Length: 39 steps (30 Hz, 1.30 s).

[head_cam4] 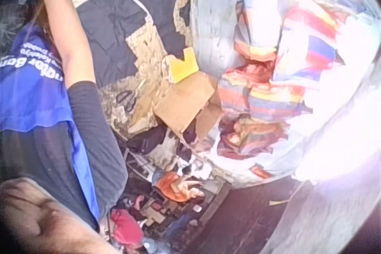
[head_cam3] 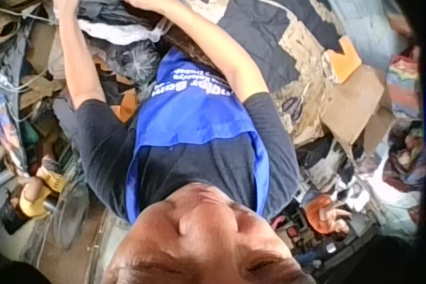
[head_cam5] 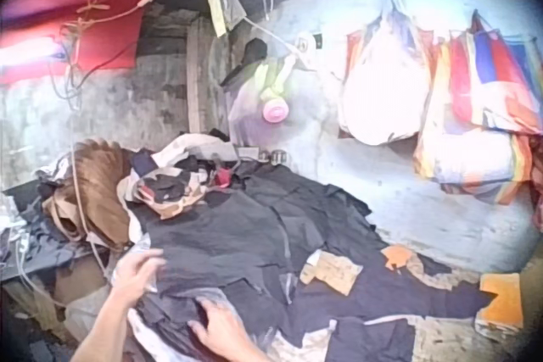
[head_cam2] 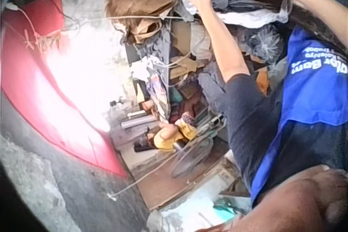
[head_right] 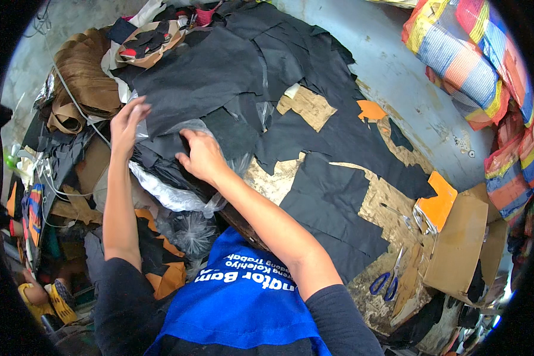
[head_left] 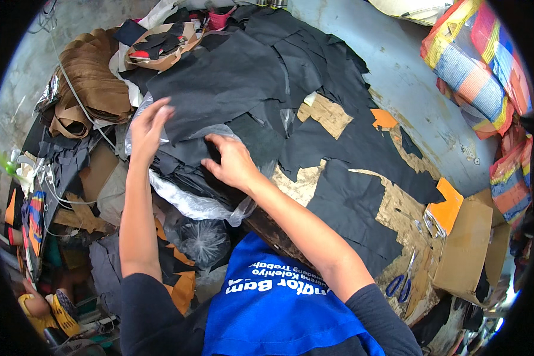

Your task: The person marks and cuts black fabric pieces using a ruler, marker, and scissors. They trace patterns onto the fabric, cut along the marked lines, and then fold and stack the cut pieces on the workbench.

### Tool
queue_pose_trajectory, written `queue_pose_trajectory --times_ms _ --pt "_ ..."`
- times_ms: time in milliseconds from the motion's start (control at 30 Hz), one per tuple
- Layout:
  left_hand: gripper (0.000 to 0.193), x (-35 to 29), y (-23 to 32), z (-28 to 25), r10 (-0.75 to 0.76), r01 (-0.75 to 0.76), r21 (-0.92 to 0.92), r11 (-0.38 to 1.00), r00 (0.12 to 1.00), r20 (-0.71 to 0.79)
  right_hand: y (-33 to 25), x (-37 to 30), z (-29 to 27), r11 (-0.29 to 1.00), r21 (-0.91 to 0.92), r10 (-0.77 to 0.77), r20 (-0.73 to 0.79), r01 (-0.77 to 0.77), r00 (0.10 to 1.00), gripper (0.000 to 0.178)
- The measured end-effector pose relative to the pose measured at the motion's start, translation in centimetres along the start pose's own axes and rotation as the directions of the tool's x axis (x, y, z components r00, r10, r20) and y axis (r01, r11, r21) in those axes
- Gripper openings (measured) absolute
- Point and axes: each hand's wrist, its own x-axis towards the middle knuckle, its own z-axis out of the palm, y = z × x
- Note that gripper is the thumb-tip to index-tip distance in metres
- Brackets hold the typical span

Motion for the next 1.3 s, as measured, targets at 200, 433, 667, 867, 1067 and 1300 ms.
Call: queue_pose_trajectory --times_ms 200,433,667,867,1067,1300 --pt "0.025 -10.3 -2.4 0.3 -0.279 0.096 -0.461 0.882 0.896 -0.346 -1.4 1.4 2.4 0.985 -0.026 0.160 -0.224 -0.170 0.961 0.045" --pt "0.030 -16.3 -2.9 5.6 -0.623 0.350 -0.913 0.212 0.767 0.149 -3.9 -3.4 1.7 0.542 0.750 0.199 0.325 -0.380 0.925 0.019" --pt "0.073 -16.7 0.0 7.2 -0.366 0.332 -0.876 -0.350 0.812 0.455 -2.8 -12.7 -8.4 0.814 0.450 0.224 0.340 -0.367 0.913 0.033" --pt "0.132 -16.1 4.0 10.2 -0.132 0.607 -0.709 0.358 0.785 0.605 -0.9 -19.2 -14.7 0.838 0.482 0.187 0.185 -0.254 0.965 0.055" --pt "0.117 -15.1 7.1 15.3 -0.064 0.721 -0.649 0.243 0.679 0.731 0.4 -26.1 -19.2 0.941 0.253 0.264 -0.131 -0.225 0.956 0.058" --pt "0.066 -16.1 5.5 17.5 -0.347 0.402 -0.027 0.915 0.822 0.451 -0.7 -31.2 -22.3 0.858 -0.096 0.449 -0.333 -0.504 0.829 0.054"
